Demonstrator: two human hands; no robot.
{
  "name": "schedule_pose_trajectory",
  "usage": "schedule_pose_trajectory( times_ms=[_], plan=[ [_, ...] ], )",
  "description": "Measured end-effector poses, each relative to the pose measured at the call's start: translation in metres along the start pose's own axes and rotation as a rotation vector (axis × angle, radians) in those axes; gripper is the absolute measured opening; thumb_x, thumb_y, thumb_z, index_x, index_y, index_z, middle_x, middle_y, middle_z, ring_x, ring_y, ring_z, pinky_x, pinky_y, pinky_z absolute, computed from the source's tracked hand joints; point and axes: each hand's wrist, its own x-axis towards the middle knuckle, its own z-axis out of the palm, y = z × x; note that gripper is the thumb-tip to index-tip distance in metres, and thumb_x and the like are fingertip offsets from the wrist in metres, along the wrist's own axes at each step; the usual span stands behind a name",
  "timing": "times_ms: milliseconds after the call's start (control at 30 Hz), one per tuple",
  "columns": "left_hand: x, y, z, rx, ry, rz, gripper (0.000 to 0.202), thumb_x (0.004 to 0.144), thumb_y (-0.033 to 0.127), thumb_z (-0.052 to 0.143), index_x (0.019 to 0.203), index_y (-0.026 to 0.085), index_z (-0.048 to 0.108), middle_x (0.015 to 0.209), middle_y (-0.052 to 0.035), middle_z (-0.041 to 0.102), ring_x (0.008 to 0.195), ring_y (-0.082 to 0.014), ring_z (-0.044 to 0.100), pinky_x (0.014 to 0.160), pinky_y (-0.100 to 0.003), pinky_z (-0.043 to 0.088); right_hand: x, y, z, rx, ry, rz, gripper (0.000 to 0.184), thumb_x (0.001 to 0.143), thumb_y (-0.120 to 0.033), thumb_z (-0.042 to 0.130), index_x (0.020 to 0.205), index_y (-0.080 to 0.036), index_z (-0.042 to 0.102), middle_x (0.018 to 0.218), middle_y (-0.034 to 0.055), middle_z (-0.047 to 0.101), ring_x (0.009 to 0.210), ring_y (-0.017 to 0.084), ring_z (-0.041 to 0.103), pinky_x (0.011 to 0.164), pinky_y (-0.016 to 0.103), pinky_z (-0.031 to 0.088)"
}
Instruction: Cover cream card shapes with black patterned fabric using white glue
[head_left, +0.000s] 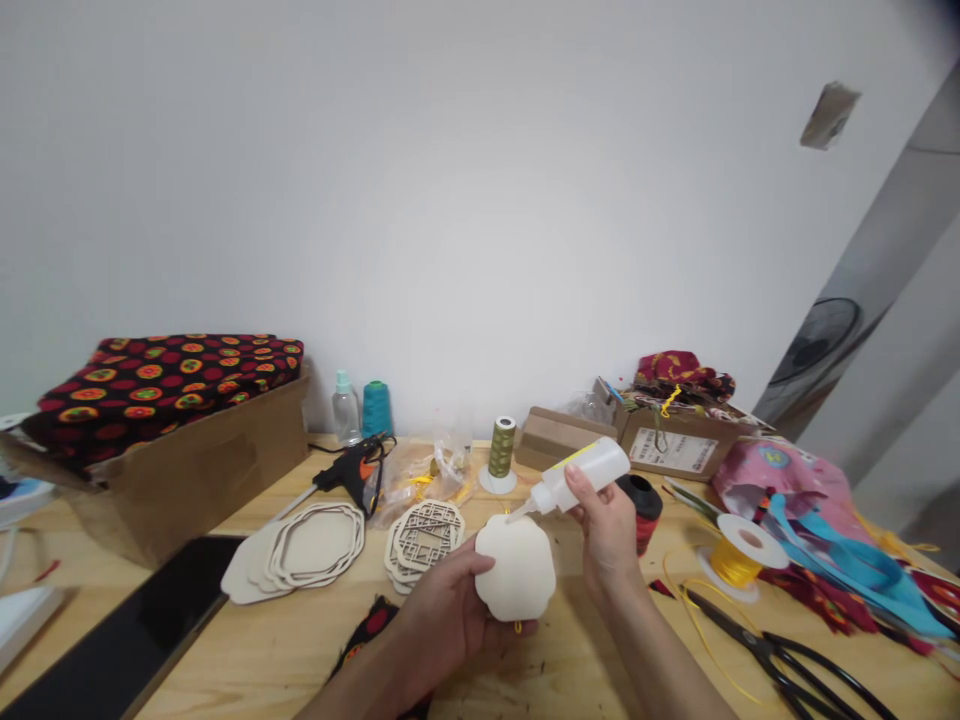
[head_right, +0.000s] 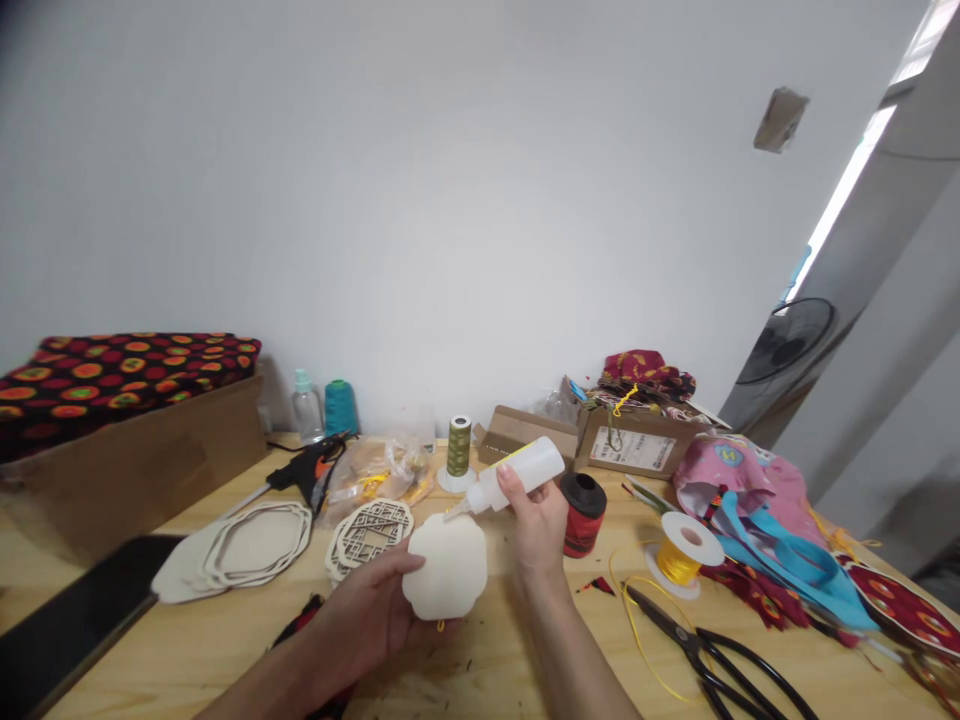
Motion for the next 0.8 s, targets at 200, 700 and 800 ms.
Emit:
schedule_pose_trajectory(
  times_ms=[200,700,800],
  plan=[
    [-0.0010,0.0002,-0.0007,0.002,0.006,-0.009,0.035,0.077,0.014,0.040,0.111,0.014,0.046,0.089,-0.0100,0.067,0.072,-0.0237,0.063,0.062,-0.036,0.047,0.0004,-0.0003,-0.0004,0.031,0.003,0.012,0.027,0.052,-0.021,0.075,0.071,-0.014,0.058,0.059,-0.0039,0.062,0.058,0.016,0.061,0.058,0.027,0.048],
    [-0.0008,0.0024,0.0022,0.005,0.036,-0.020,0.042,0.076,0.014,0.042,0.117,0.016,0.041,0.089,-0.0105,0.066,0.069,-0.0228,0.063,0.061,-0.036,0.046,-0.0003,-0.0045,0.0016,0.031,0.028,0.025,0.031,0.053,-0.027,0.075,0.075,-0.012,0.060,0.069,0.0018,0.067,0.065,0.018,0.062,0.061,0.028,0.049],
    [0.0008,0.0032,0.0027,0.012,0.036,-0.008,0.040,0.075,0.014,0.041,0.116,0.016,0.042,0.088,-0.0101,0.066,0.070,-0.0231,0.062,0.061,-0.036,0.046,0.0001,-0.0040,0.0013,0.033,0.029,0.020,0.031,0.054,-0.028,0.074,0.076,-0.012,0.060,0.069,0.0016,0.067,0.064,0.018,0.063,0.060,0.028,0.049]
  ],
)
